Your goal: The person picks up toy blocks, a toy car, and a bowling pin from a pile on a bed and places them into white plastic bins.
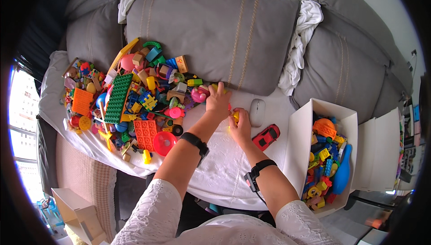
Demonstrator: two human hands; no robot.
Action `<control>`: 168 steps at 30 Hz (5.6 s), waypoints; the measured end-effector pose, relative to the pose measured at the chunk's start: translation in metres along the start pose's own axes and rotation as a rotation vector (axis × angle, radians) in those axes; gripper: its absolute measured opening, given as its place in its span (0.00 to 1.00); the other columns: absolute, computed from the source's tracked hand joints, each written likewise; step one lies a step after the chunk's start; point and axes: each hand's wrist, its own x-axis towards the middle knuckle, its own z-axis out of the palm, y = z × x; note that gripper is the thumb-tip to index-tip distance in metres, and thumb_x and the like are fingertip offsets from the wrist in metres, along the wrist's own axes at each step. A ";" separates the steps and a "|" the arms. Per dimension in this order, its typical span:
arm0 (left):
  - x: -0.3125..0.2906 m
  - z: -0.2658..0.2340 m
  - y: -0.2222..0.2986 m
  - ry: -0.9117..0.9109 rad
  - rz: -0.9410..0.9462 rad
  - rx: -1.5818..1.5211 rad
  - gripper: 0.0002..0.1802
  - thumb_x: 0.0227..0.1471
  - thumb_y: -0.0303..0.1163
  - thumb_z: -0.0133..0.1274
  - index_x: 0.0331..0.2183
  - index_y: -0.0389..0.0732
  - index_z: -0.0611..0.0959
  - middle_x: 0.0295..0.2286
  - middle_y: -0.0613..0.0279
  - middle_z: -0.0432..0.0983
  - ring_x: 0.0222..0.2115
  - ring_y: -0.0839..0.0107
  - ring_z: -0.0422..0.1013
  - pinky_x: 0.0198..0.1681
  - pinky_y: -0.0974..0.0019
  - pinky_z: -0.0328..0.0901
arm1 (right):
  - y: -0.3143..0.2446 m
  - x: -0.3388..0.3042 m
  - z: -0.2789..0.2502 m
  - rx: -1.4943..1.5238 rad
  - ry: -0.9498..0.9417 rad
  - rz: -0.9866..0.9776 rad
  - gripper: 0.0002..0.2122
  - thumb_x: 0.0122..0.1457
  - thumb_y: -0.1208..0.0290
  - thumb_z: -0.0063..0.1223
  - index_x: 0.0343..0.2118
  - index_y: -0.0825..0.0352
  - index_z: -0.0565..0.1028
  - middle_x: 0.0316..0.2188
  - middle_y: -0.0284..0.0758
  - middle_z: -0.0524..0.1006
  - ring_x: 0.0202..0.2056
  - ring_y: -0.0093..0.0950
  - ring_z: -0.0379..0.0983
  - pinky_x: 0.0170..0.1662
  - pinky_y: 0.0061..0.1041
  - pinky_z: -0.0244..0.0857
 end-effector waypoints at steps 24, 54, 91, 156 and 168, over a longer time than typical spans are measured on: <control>-0.069 0.038 -0.029 0.254 0.184 -0.413 0.23 0.42 0.28 0.55 0.45 0.37 0.75 0.56 0.53 0.61 0.48 0.50 0.66 0.52 0.54 0.64 | -0.008 0.002 -0.004 0.022 0.024 -0.046 0.12 0.54 0.74 0.54 0.40 0.67 0.68 0.36 0.46 0.70 0.39 0.47 0.68 0.41 0.39 0.64; -0.180 0.067 -0.022 0.300 -0.018 -0.672 0.26 0.36 0.44 0.70 0.36 0.40 0.81 0.34 0.54 0.74 0.41 0.55 0.67 0.45 0.57 0.67 | -0.015 -0.103 -0.039 0.015 -0.151 0.111 0.16 0.51 0.76 0.54 0.45 0.61 0.71 0.41 0.45 0.70 0.42 0.44 0.70 0.45 0.37 0.66; -0.234 0.055 -0.008 0.121 -0.065 -0.456 0.40 0.47 0.28 0.55 0.60 0.30 0.59 0.60 0.43 0.51 0.62 0.41 0.45 0.64 0.48 0.45 | -0.056 -0.118 -0.030 -0.258 -0.408 -0.157 0.34 0.46 0.71 0.64 0.58 0.66 0.62 0.56 0.51 0.64 0.58 0.48 0.59 0.58 0.40 0.58; -0.180 0.035 0.007 0.025 0.184 -1.085 0.10 0.50 0.20 0.45 0.37 0.40 0.75 0.27 0.65 0.68 0.28 0.73 0.66 0.36 0.69 0.65 | -0.087 -0.109 -0.097 -0.041 -0.212 0.237 0.17 0.50 0.67 0.58 0.42 0.65 0.69 0.32 0.48 0.77 0.35 0.46 0.76 0.38 0.39 0.69; -0.139 -0.063 0.234 -0.265 0.379 -1.462 0.27 0.61 0.24 0.43 0.61 0.50 0.64 0.47 0.67 0.68 0.47 0.73 0.68 0.52 0.72 0.61 | -0.058 -0.109 -0.308 -0.175 0.361 -0.044 0.30 0.52 0.68 0.63 0.56 0.68 0.63 0.51 0.48 0.67 0.53 0.43 0.64 0.55 0.38 0.59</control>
